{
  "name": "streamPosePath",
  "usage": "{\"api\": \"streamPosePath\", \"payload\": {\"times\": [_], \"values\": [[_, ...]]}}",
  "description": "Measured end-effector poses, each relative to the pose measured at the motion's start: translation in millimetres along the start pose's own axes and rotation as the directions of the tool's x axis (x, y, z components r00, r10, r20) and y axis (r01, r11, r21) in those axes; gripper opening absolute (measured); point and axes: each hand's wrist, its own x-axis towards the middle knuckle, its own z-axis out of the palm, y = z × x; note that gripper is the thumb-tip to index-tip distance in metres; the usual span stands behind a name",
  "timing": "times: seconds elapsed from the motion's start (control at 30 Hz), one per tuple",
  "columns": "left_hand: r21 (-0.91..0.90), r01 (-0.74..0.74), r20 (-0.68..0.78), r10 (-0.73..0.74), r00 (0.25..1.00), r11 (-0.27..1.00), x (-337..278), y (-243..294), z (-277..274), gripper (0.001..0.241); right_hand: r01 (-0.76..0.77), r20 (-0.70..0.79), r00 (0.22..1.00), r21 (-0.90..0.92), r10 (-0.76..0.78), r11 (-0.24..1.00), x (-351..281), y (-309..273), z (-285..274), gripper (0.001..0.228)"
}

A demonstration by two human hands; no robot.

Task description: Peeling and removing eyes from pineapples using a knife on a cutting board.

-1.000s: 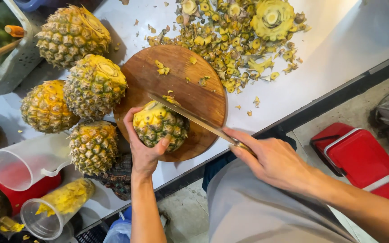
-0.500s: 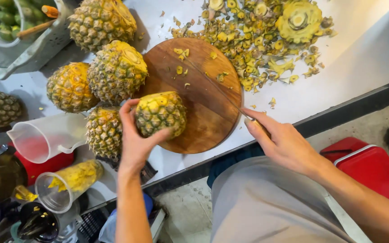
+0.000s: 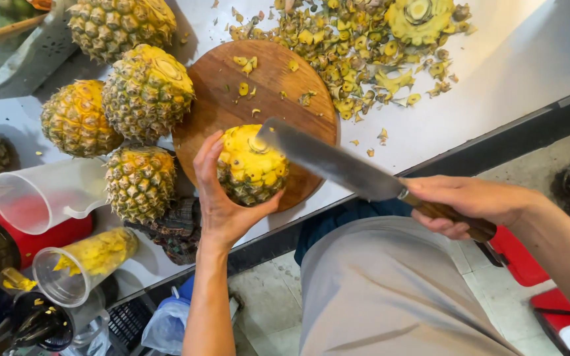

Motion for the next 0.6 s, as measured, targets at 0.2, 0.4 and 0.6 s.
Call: {"api": "streamPosePath", "payload": {"times": [0.2, 0.4, 0.6], "values": [[-0.162, 0.226, -0.095, -0.243, 0.965, 0.961, -0.5, 22.3, 12.3, 0.109, 0.179, -0.268, 0.932, -0.248, -0.245, 0.952, -10.4, -20.5, 60.4, 0.05], [-0.119, 0.426, -0.138, -0.44, 0.887, 0.897, 16.2, 53.8, 34.5, 0.091, -0.072, -0.342, 0.674, -0.913, -0.655, 0.403, -0.6, -24.5, 132.3, 0.057], [0.004, 0.431, -0.177, -0.423, 0.888, 0.902, 19.4, 57.1, 46.3, 0.097, -0.156, -0.347, 0.569, -0.936, -0.746, 0.317, -4.4, -20.4, 148.4, 0.056]]}}
